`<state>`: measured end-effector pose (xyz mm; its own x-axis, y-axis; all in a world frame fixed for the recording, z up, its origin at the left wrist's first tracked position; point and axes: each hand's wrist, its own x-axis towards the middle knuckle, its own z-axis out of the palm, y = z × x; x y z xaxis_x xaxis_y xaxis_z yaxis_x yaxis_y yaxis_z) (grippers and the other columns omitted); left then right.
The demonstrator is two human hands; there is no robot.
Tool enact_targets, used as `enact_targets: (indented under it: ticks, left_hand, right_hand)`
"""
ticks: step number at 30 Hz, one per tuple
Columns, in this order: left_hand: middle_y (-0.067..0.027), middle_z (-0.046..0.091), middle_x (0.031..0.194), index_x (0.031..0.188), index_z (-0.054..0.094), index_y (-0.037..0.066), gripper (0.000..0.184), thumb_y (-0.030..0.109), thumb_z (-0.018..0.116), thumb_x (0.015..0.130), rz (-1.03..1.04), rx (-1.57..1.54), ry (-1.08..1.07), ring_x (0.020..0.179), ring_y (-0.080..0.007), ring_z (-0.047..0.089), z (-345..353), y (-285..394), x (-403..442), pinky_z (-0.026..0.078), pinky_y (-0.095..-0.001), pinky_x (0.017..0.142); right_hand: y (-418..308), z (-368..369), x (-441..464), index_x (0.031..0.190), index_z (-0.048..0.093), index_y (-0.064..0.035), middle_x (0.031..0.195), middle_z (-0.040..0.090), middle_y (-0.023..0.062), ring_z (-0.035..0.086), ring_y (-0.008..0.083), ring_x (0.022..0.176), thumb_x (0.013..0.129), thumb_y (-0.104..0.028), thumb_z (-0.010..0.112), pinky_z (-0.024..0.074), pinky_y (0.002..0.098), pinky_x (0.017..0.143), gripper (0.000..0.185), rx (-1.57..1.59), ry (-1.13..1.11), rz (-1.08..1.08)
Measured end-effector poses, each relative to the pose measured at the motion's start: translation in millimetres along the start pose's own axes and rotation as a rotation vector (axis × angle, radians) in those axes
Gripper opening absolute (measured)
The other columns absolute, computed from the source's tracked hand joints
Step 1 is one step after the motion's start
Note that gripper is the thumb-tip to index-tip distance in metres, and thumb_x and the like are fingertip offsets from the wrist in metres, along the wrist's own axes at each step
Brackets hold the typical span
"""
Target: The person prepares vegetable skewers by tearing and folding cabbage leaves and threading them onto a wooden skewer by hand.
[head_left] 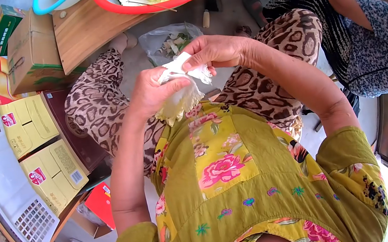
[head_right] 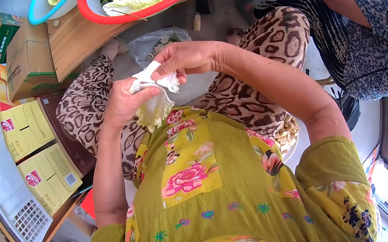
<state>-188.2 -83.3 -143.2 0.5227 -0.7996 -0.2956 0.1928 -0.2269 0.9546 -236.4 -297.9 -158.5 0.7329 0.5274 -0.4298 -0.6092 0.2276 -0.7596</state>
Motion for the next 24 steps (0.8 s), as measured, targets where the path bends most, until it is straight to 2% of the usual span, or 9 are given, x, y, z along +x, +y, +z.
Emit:
enact_targets:
  ticks: [5,7,9,11,13,17,18,22,24]
  left_hand:
    - [-0.0031,0.067,0.078,0.086,0.070,-0.001,0.016,0.013,0.073,0.078,0.128,0.123,0.018,0.073,-0.0080,0.059,0,0,3,0.047,-0.0243,0.066]
    - [-0.0053,0.066,0.077,0.084,0.069,-0.001,0.016,0.014,0.070,0.079,0.233,0.470,0.022,0.072,-0.0101,0.060,0,1,5,0.047,-0.0258,0.066]
    - [-0.0057,0.066,0.077,0.086,0.069,-0.001,0.017,0.015,0.069,0.079,0.229,0.485,0.023,0.072,-0.0106,0.060,-3,-16,5,0.047,-0.0258,0.066]
    - [-0.0052,0.067,0.079,0.087,0.068,-0.001,0.017,0.014,0.069,0.079,0.077,0.250,0.154,0.074,-0.0097,0.059,-8,-25,2,0.047,-0.0253,0.067]
    - [-0.0027,0.066,0.080,0.091,0.067,-0.001,0.017,0.013,0.068,0.082,0.087,0.161,0.154,0.075,-0.0076,0.058,-19,-27,-1,0.047,-0.0231,0.069]
    - [0.0000,0.064,0.089,0.098,0.063,0.001,0.017,0.014,0.063,0.087,0.111,-0.037,0.307,0.079,-0.0055,0.057,-36,-28,-1,0.046,-0.0210,0.074]
    - [-0.0003,0.063,0.090,0.098,0.063,0.001,0.017,0.014,0.064,0.087,0.128,-0.111,0.359,0.081,-0.0059,0.057,-38,-26,-1,0.045,-0.0209,0.074]
    - [-0.0007,0.063,0.091,0.099,0.063,0.002,0.019,0.017,0.065,0.088,0.194,-0.265,0.468,0.082,-0.0064,0.057,-54,-31,0,0.045,-0.0211,0.076]
    - [-0.0014,0.063,0.092,0.099,0.063,0.002,0.020,0.018,0.065,0.088,0.215,-0.390,0.495,0.083,-0.0069,0.057,-61,-32,0,0.044,-0.0218,0.078]
  right_hand:
    - [10,-2,-3,0.099,0.063,-0.0030,0.073,0.062,-0.0005,0.053,0.0045,0.051,0.086,-0.019,0.066,0.0413,0.0163,0.044,0.021,0.210,-0.011,-0.021]
    - [4,0,-5,0.099,0.060,-0.0036,0.075,0.061,0.0013,0.054,0.0072,0.057,0.087,-0.019,0.065,0.0419,0.0193,0.049,0.021,0.385,-0.186,-0.139]
    - [-5,3,-10,0.093,0.059,-0.0005,0.065,0.054,0.0024,0.048,0.0112,0.051,0.087,-0.025,0.064,0.0353,0.0221,0.047,0.026,0.368,-0.071,-0.186]
    - [1,-15,-3,0.094,0.060,-0.0003,0.066,0.056,0.0022,0.048,0.0109,0.050,0.087,-0.027,0.063,0.0378,0.0224,0.048,0.028,0.320,0.007,-0.187]
    - [16,-37,8,0.098,0.060,-0.0005,0.067,0.058,0.0025,0.050,0.0108,0.050,0.088,-0.029,0.063,0.0411,0.0231,0.050,0.030,0.056,0.355,-0.038]
    - [34,-63,27,0.107,0.059,-0.0018,0.083,0.063,0.0048,0.059,0.0104,0.069,0.090,-0.023,0.059,0.0483,0.0227,0.060,0.027,-0.099,0.522,0.007]
    - [41,-77,34,0.121,0.052,-0.0013,0.101,0.062,0.0081,0.061,0.0125,0.087,0.090,-0.019,0.058,0.0509,0.0246,0.070,0.037,-0.102,0.497,0.045]
    - [51,-87,38,0.133,0.041,-0.0012,0.116,0.056,0.0107,0.059,0.0180,0.098,0.089,-0.015,0.059,0.0502,0.0285,0.081,0.050,-0.124,0.664,0.055]
    - [52,-91,37,0.138,0.031,0.0017,0.129,0.046,0.0169,0.054,0.0238,0.108,0.084,-0.011,0.063,0.0502,0.0330,0.084,0.064,-0.108,0.688,-0.119]
